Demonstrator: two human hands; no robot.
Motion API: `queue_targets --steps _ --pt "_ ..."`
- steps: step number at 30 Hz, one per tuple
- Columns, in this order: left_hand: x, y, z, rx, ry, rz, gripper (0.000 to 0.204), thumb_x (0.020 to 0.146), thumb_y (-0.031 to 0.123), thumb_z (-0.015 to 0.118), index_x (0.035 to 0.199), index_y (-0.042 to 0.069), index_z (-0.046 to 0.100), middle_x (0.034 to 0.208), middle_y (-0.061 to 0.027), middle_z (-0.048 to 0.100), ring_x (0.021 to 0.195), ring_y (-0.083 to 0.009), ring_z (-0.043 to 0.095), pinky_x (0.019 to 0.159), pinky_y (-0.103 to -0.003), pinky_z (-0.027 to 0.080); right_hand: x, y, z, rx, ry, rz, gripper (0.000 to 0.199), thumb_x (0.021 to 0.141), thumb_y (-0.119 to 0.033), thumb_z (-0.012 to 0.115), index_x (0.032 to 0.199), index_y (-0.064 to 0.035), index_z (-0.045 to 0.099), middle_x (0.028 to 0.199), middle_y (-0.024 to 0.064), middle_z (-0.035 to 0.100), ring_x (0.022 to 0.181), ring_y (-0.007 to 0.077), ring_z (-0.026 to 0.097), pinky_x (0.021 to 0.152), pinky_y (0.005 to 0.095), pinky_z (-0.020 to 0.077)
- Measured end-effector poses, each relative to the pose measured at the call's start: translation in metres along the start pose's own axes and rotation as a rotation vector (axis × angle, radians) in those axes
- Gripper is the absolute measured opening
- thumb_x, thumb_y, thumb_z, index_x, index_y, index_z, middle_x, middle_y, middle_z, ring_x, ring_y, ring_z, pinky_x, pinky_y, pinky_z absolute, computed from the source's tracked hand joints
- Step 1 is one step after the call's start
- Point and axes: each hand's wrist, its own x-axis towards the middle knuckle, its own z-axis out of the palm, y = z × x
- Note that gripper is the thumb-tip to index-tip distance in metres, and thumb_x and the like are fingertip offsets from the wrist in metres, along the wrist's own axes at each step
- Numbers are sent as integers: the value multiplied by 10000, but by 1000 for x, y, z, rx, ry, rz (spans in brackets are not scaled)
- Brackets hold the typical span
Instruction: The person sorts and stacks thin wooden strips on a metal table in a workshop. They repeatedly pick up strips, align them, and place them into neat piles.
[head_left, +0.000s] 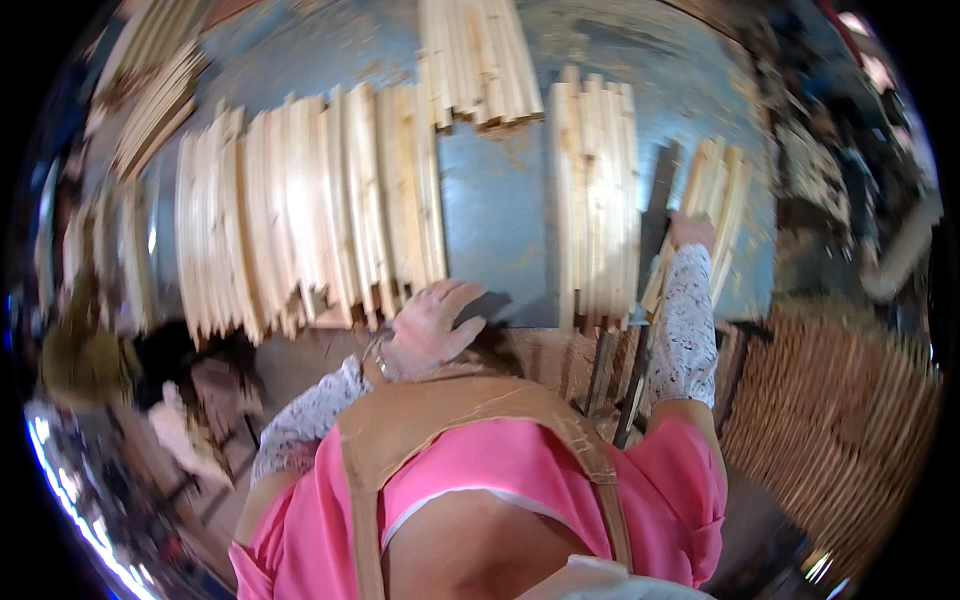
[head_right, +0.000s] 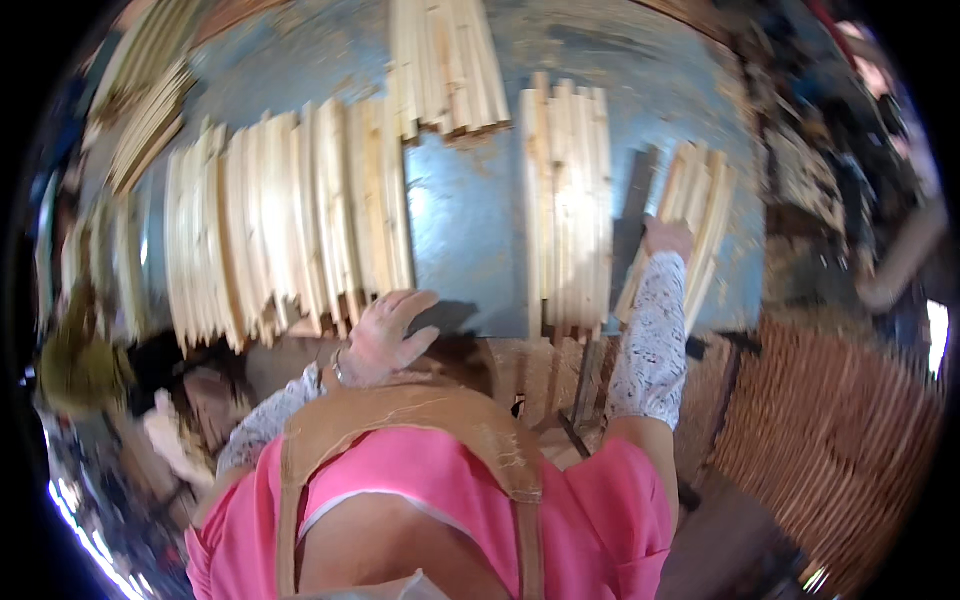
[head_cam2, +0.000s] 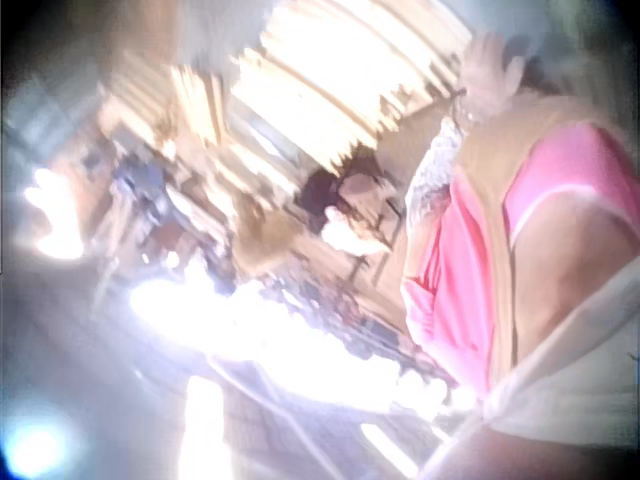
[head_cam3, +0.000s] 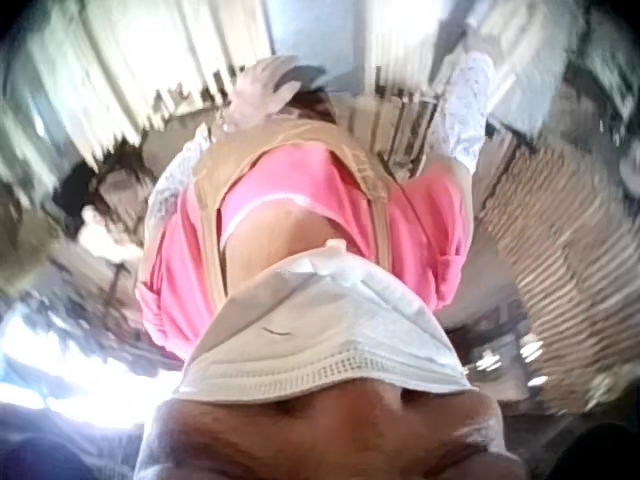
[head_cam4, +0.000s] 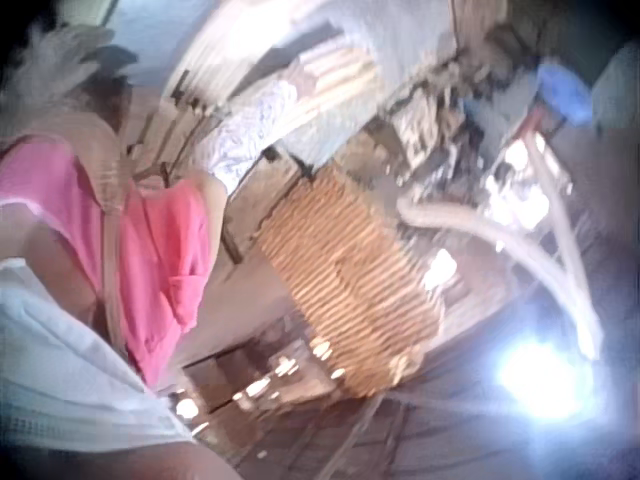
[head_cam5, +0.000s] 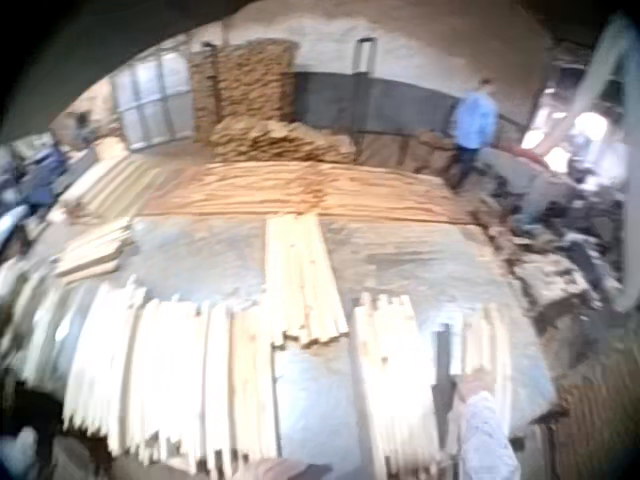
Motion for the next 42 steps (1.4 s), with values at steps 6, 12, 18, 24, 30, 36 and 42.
queue_targets --steps 6,12,18,24,30,36,42 --pt "-7 7 -3 -36 31 -238 550 918 281 776 1412 73 654 1308 -180 706 1210 -366 685 1037 -450 563 9 59 71 -281 448 -199 759 968 -451 714 1599 -117 459 1593 172 549 1482 365 506 1150 481 497" --pt "-29 -13 -4 -26 151 -379 585 927 310 765 1435 52 633 1378 -205 667 1275 -380 650 1094 -453 537 13 50 32 -304 169 -40 830 994 -486 688 1695 -209 342 1639 184 498 1507 396 483 1207 500 456" --pt "-50 -72 -40 171 494 -465 631 953 365 736 1460 17 591 1453 -237 625 1356 -382 599 1174 -431 478 -6 -29 39 140 376 -414 809 959 -442 727 1631 -75 465 1548 251 586 1402 396 596 1186 440 468" --pt "-32 -176 -132 317 677 -693 895 930 347 762 1612 -65 354 1624 -250 444 1482 -415 458 1274 -447 358 -192 -227 82 570 -292 -1003 702 980 -383 683 1538 20 546 1507 221 640 1387 327 613 1161 377 455" --pt "26 -227 -202 -46 629 -863 886 931 355 752 1617 -63 379 1555 -341 524 1470 -429 517 1229 -461 420 -301 -377 124 149 -355 -839 1028 871 -582 731 1559 130 455 1490 393 563 1451 455 530 1210 438 432" --pt "27 -254 -205 -211 549 -907 764 936 317 720 1571 -32 478 1472 -327 608 1393 -438 594 1194 -461 471 -358 -393 155 311 -267 -643 1074 845 -593 753 1636 40 398 1517 411 507 1422 505 533 1211 459 437" --pt "20 -264 -219 -408 441 -853 831 917 322 748 1600 -49 455 1580 -306 532 1461 -388 547 1213 -426 458 -364 -388 160 896 -442 -570 1074 806 -320 884 1608 151 348 1474 309 603 1354 413 601 1197 411 434"
